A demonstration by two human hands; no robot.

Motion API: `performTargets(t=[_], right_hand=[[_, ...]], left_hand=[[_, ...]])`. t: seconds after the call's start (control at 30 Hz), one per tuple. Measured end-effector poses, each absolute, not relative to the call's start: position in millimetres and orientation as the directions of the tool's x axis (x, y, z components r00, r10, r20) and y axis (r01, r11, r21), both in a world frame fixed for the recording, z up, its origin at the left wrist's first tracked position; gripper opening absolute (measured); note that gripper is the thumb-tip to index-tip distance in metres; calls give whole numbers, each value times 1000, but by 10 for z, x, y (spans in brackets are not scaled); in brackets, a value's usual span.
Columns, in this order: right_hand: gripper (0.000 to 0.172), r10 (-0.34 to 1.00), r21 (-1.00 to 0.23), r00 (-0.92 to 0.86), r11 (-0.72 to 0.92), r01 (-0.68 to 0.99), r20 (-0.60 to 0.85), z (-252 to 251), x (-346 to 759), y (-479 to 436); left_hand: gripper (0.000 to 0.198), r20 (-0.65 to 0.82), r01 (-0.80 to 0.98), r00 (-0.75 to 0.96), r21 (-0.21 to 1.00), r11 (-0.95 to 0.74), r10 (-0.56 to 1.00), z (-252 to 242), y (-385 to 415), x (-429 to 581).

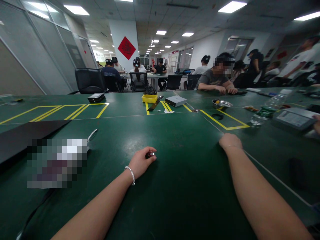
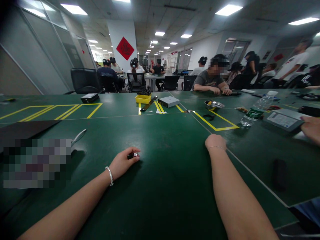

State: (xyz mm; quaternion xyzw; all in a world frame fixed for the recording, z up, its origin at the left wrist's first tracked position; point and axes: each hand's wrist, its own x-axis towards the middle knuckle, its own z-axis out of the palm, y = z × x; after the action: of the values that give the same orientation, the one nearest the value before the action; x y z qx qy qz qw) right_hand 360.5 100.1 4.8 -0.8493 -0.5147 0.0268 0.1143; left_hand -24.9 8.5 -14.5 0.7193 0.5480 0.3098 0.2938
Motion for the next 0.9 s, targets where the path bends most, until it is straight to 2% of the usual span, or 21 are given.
performTargets(t=[0.13,0.3,0.37,0.43,0.47,0.5,0.57,0.77,0.9], right_hand=[[23,923,-280,383,-358,891,40,160,3329,999],[19,992,-504,111,-69,861,54,178,2556,917],[17,999,-703,-41,35,710,9,136,2168,796],[15,981,-912,-188,41,409,-40,80,1816,634],[15,968,-969,-245,0,246,-62,50,1672,553],[15,955,-991,-285,-51,120,-84,20,1554,480],[14,939,-993,-323,-120,16,-119,-37,1403,377],[18,930,-986,-346,-156,-57,-127,-151,1365,385],[20,929,-990,-350,-139,-18,-124,-140,1372,389]], left_hand=[[23,115,608,185,767,-206,976,-113,82,-241],[20,140,595,152,777,-204,978,-111,87,-240],[19,152,573,150,792,-211,977,-134,95,-243],[18,160,551,151,806,-217,976,-165,107,-244],[18,161,543,150,811,-217,975,-180,114,-243],[17,162,536,149,816,-218,975,-194,120,-242],[16,166,526,148,821,-219,975,-208,127,-237],[14,175,514,156,826,-231,972,-177,112,-217],[16,164,513,160,828,-224,973,-165,95,-212]])
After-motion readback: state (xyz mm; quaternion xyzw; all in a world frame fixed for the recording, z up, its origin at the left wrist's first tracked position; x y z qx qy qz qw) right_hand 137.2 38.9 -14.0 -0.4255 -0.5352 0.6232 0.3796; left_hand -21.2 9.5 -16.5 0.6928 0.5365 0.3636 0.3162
